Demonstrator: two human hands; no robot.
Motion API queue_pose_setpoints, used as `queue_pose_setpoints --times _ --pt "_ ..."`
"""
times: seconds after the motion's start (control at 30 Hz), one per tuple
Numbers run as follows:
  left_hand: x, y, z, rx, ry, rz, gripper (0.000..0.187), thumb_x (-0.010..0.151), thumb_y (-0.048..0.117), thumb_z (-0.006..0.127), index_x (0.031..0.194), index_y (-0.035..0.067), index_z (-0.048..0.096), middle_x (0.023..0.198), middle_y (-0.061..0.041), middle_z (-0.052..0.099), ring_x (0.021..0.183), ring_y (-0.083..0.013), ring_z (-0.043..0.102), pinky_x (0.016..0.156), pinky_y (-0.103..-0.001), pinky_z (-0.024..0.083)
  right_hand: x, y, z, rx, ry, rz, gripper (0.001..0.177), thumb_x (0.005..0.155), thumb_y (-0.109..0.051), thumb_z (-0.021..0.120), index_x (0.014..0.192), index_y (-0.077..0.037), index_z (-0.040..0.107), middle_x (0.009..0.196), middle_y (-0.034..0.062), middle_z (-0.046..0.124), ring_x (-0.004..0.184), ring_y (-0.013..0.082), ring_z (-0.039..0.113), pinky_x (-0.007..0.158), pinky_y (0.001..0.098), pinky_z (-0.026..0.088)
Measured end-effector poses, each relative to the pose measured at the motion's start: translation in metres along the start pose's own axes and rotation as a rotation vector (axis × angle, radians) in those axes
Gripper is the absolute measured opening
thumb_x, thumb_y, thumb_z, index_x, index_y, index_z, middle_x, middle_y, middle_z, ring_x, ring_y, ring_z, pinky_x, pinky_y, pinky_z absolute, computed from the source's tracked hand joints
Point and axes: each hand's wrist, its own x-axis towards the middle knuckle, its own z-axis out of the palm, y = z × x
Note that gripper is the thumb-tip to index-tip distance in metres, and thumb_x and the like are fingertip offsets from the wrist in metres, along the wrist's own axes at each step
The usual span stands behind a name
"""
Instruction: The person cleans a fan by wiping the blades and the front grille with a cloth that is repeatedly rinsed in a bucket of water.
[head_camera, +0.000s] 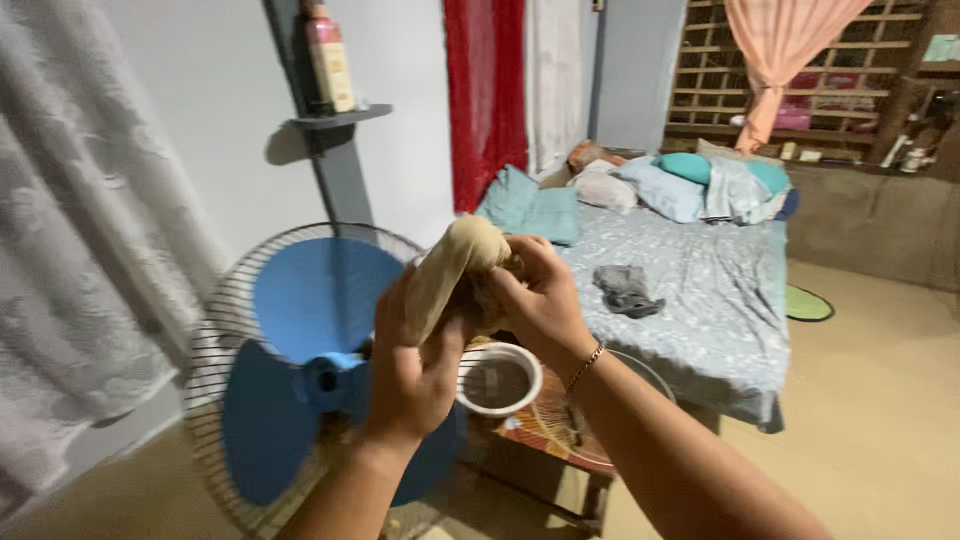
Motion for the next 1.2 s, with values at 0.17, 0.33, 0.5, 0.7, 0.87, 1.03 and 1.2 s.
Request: queue_pose_setpoints --times 0.17,0.33,0.5,0.7,0.87,1.03,1.2 --pt "0.026 0.033 0.101 -0.262 -0.013 -0.125 0.050 0.105 0.017 0.058 0.150 0.001 0.044 0.147 -0.024 0.048 0.139 -0.0369 0.049 0.118 -0.043 0.039 -0.018 0.027 -0.063 0.795 -0.079 0.412 0.030 0.106 -0.012 0.058 0.131 0.001 0.064 0.120 0.0155 0.066 0.105 0.0228 0.064 0.088 0.0336 0.056" --pt "-0.004 0.042 0.198 -0.481 0.058 -0.320 0.046 0.095 0.004 0.059 0.142 0.005 0.057 0.133 -0.016 0.065 0.123 -0.0263 0.062 0.107 -0.036 0.049 -0.033 0.031 -0.154 1.003 -0.147 0.595 0.039 0.105 -0.025 0.052 0.138 -0.003 0.054 0.129 0.0109 0.065 0.117 0.0225 0.064 0.100 0.0391 0.055" --pt "-0.051 -0.008 0.278 -0.413 -0.015 -0.557 0.039 0.086 -0.005 0.064 0.123 0.002 0.067 0.114 -0.010 0.074 0.105 -0.0189 0.071 0.095 -0.031 0.055 -0.050 0.063 -0.217 0.589 -0.180 0.807 0.049 0.099 -0.035 0.054 0.141 -0.010 0.051 0.128 0.0096 0.064 0.113 0.0251 0.063 0.092 0.0483 0.055" --pt "-0.084 -0.062 0.323 -0.795 0.088 -0.954 0.035 0.096 -0.001 0.056 0.130 0.004 0.065 0.120 -0.010 0.071 0.107 -0.0187 0.066 0.094 -0.032 0.054 -0.064 0.117 -0.222 0.386 -0.080 1.223 0.053 0.093 -0.050 0.050 0.134 -0.018 0.050 0.119 0.0082 0.065 0.105 0.0258 0.065 0.082 0.0509 0.055" --pt "-0.103 -0.099 0.323 -1.009 0.174 -1.335 0.034 0.100 0.013 0.048 0.128 0.007 0.066 0.123 -0.009 0.069 0.110 -0.0191 0.067 0.094 -0.033 0.057 -0.083 0.212 -0.197 0.352 -0.021 1.012 0.040 0.094 -0.025 0.065 0.129 -0.009 0.057 0.113 0.0091 0.068 0.095 0.0249 0.070 0.075 0.0498 0.062" --pt "-0.141 -0.173 0.338 -0.872 0.211 -1.438 0.033 0.103 0.025 0.052 0.125 0.005 0.067 0.120 -0.008 0.070 0.107 -0.0188 0.066 0.091 -0.035 0.055 -0.077 0.277 -0.198 0.315 0.132 1.259 0.031 0.100 -0.028 0.053 0.125 -0.010 0.059 0.101 0.0113 0.070 0.082 0.0262 0.071 0.071 0.0461 0.063" --pt "-0.186 -0.243 0.348 -0.330 -0.011 -1.307 0.040 0.105 0.035 0.054 0.119 0.002 0.070 0.110 -0.013 0.074 0.100 -0.0204 0.063 0.090 -0.034 0.050 -0.051 0.342 -0.170 0.267 0.075 1.214 0.036 0.103 -0.035 0.049 0.122 -0.006 0.057 0.101 0.0078 0.066 0.087 0.0203 0.068 0.071 0.0421 0.062"
